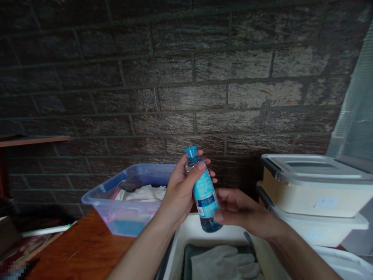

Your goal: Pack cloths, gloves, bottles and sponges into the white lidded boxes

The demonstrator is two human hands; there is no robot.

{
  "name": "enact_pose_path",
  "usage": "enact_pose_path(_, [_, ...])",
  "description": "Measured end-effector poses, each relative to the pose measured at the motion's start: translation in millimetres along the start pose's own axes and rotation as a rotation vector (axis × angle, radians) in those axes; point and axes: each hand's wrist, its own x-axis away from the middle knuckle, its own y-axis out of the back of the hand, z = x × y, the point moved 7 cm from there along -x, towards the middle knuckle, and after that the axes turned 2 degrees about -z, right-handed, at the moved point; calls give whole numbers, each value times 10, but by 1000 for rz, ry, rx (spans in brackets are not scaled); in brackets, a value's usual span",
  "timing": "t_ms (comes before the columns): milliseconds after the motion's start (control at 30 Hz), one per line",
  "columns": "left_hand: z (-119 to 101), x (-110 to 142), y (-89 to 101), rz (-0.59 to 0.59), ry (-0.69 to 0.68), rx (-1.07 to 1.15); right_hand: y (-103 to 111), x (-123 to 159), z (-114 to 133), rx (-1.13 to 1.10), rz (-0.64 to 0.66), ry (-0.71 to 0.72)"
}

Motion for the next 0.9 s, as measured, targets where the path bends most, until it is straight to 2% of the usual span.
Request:
enact_pose_path(167, [-23,4,-23,11,-7,15,-14,2,-27,-18,11,-49])
enact_pose_path(467, [24,-23,42,-8,-72,-120,108,-25,-94,54,-110,23])
enact_pose_path(900, [-77,12,6,-36,-38,9,17,26,-17,-16,-22,-43])
